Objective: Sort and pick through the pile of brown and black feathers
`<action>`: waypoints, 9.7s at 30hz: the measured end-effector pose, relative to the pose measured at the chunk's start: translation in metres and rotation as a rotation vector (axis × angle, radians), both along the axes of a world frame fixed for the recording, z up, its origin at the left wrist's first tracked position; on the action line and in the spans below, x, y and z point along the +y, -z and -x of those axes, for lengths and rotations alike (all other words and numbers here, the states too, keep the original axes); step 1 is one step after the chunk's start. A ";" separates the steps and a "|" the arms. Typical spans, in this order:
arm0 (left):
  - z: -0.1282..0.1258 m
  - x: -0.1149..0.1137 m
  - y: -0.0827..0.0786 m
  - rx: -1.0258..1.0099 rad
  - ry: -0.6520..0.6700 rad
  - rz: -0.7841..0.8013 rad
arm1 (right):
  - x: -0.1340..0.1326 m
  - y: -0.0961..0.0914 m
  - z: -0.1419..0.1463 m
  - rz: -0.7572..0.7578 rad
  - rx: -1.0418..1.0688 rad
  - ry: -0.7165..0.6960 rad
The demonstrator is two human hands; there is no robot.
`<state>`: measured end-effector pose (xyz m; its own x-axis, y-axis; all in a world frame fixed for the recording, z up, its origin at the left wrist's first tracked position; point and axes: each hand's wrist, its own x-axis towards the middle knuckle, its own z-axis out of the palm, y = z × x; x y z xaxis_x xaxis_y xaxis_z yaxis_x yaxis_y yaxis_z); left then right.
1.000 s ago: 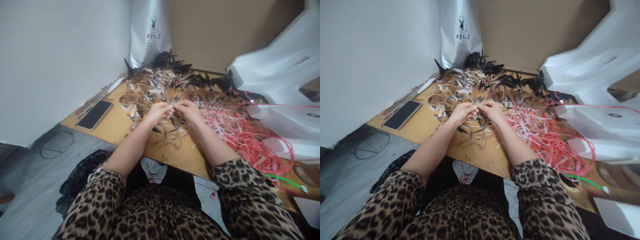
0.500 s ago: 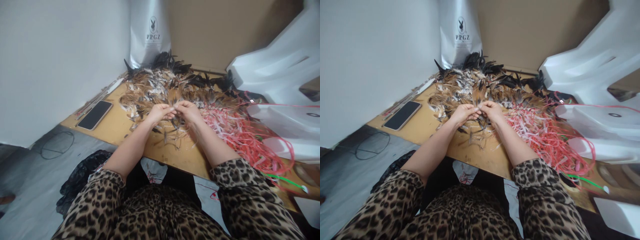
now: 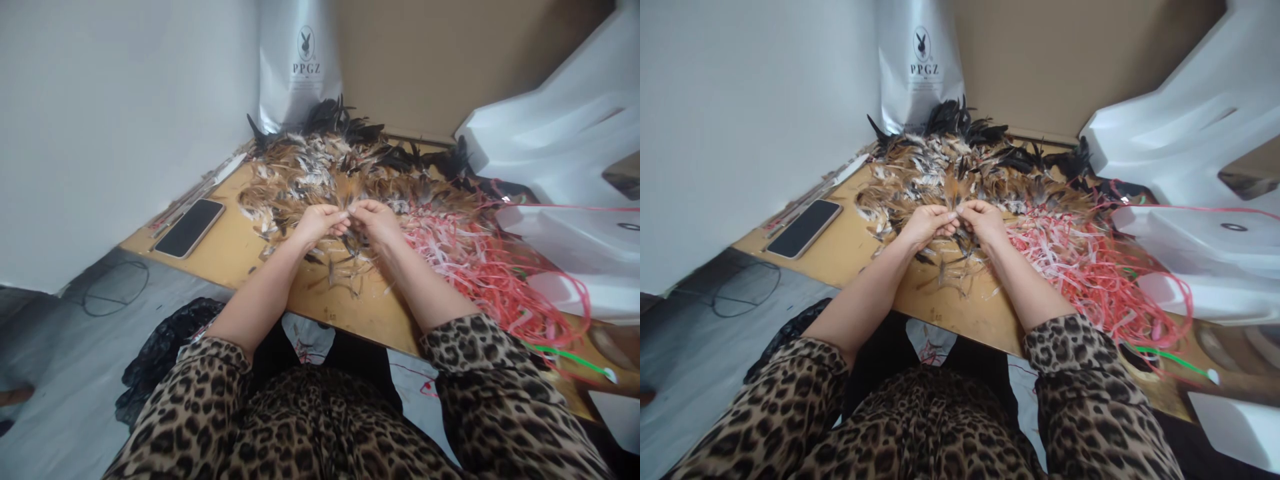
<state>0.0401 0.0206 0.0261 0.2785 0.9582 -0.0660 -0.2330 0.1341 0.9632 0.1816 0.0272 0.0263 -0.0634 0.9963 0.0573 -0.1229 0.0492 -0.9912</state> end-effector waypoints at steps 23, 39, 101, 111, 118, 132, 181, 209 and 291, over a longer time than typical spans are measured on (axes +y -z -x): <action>0.012 0.008 -0.010 -0.110 -0.303 0.040 | -0.032 -0.025 0.005 -0.373 -1.326 -0.422; 0.002 0.005 -0.001 -0.067 -0.001 0.156 | 0.001 -0.015 -0.011 0.087 0.017 -0.003; 0.027 -0.001 0.010 -0.107 -0.091 0.051 | -0.010 -0.017 0.008 0.137 0.036 -0.107; 0.021 -0.002 0.013 -0.054 0.020 0.058 | -0.008 -0.001 0.017 0.038 0.000 -0.008; 0.021 -0.002 0.014 -0.016 -0.007 0.043 | -0.009 -0.003 0.012 0.025 -0.098 -0.041; 0.020 -0.002 0.015 0.046 -0.012 -0.028 | -0.009 -0.002 0.012 0.016 -0.153 -0.021; 0.035 0.005 0.010 -0.384 -0.090 0.190 | -0.039 -0.021 0.020 -0.195 -1.152 -0.463; 0.030 0.000 0.013 -0.351 0.170 0.277 | -0.012 -0.007 0.009 -0.143 -0.170 0.181; 0.023 0.000 0.012 -0.040 -0.111 0.107 | -0.016 -0.027 -0.026 -0.072 -1.103 -0.337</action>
